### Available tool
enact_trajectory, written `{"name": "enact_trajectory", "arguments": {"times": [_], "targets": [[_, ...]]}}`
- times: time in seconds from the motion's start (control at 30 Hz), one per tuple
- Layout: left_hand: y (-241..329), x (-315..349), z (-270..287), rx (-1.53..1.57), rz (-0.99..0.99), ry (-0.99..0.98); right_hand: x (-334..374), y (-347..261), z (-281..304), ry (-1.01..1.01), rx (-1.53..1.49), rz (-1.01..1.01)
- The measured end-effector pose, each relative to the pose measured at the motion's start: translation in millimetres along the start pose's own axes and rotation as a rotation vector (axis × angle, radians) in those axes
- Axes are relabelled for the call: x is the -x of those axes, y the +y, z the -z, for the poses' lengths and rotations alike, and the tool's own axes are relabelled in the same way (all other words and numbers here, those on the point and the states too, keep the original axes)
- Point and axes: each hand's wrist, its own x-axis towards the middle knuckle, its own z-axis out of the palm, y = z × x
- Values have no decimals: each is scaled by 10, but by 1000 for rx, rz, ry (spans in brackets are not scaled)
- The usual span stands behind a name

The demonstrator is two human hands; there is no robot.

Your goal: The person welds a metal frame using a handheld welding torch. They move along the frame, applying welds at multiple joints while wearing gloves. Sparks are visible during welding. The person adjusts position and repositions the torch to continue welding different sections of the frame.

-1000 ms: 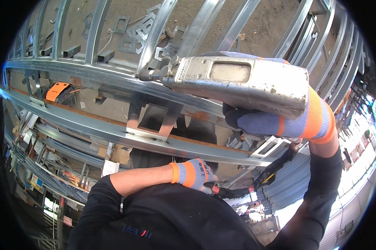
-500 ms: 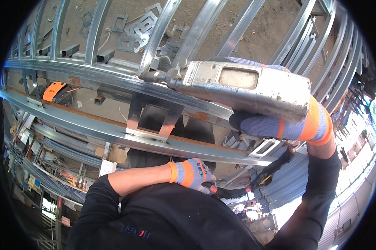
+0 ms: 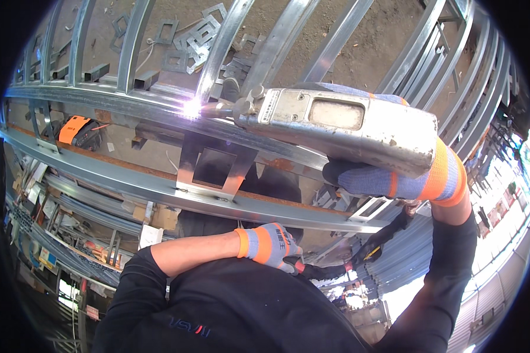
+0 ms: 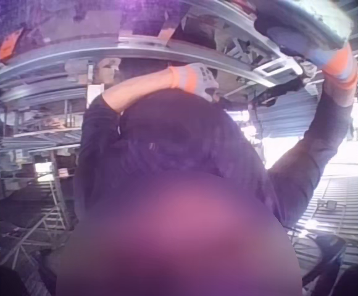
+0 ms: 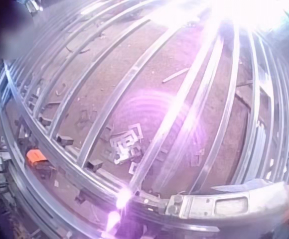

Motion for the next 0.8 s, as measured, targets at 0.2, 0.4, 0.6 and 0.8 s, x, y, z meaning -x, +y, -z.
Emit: {"name": "enact_trajectory", "arguments": {"times": [0.2,0.4,0.6,0.8], "targets": [[-17,2,-23,-8,-5,7,-89,-33,-14,29,-95,104],[-6,35,10,-16,-18,21,-243,-163,-23,-31,-13,163],[-10,32,27,-26,-14,-6,-317,-247,-10,-40,-25,184],[-9,42,35,-26,-9,-25,-246,-145,6,-63,73,238]]}}
